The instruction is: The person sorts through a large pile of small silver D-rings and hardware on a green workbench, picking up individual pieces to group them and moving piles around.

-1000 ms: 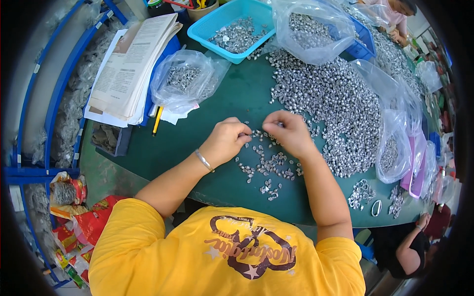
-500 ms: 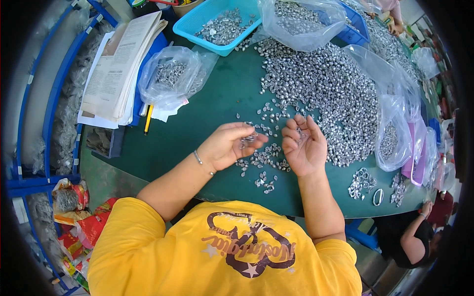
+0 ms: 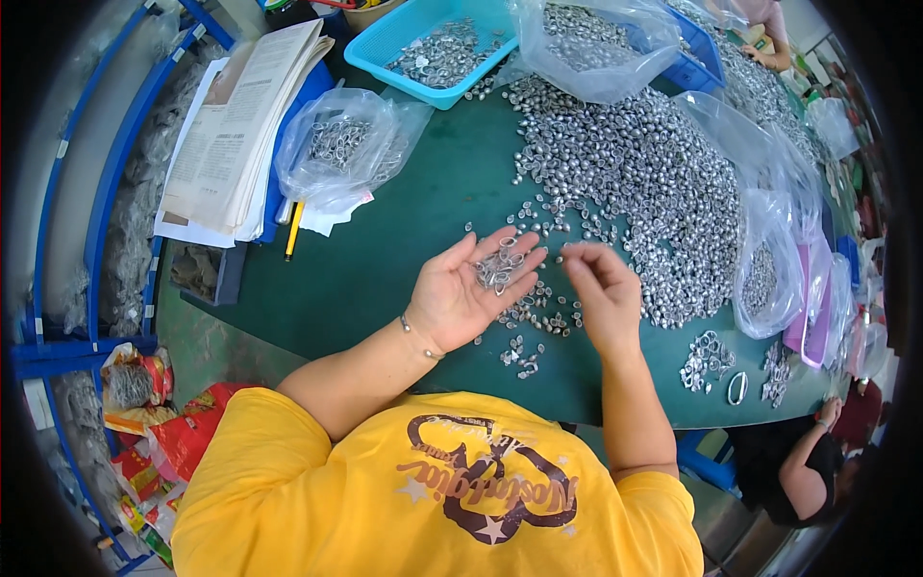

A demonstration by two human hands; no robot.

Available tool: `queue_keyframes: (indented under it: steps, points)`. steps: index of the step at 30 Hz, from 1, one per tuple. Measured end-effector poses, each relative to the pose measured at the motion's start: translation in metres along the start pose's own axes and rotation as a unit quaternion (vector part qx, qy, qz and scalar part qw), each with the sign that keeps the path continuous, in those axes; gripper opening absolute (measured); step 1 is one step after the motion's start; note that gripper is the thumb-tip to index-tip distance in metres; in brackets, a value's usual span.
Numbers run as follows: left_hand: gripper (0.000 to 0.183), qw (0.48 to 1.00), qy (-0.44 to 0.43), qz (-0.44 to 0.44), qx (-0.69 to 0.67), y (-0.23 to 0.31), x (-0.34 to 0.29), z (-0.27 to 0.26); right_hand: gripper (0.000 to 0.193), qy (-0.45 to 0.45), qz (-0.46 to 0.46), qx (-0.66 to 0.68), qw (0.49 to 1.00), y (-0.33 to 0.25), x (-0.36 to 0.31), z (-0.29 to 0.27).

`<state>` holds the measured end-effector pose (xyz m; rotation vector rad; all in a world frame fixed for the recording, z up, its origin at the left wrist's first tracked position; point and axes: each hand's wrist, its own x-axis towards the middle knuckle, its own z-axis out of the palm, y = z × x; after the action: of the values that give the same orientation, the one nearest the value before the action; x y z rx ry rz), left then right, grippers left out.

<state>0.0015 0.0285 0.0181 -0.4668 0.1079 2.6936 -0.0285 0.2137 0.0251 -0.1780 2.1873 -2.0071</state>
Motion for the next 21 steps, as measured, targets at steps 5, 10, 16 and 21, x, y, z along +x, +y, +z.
queue_keyframes:
  steps: [5, 10, 16, 21]
  points:
    - [0.042, 0.998, -0.051, 0.013, -0.039, 0.003, 0.002, -0.003, 0.009, -0.093, -0.187, -0.351, 0.913, 0.013, -0.015, 0.002]
    - [0.041, 0.976, -0.121, -0.066, -0.169, 0.012, 0.001, -0.015, 0.009, -0.079, -0.223, -0.463, 0.854, 0.0, -0.017, 0.016]
    - [0.045, 0.99, -0.119, -0.001, -0.08, 0.004, 0.001, -0.003, 0.008, -0.028, -0.175, -0.311, 0.934, -0.003, -0.011, 0.013]
    - [0.047, 0.993, -0.105, 0.013, -0.06, 0.003, 0.003, -0.002, 0.009, -0.041, -0.213, -0.306, 0.927, -0.008, -0.006, 0.013]
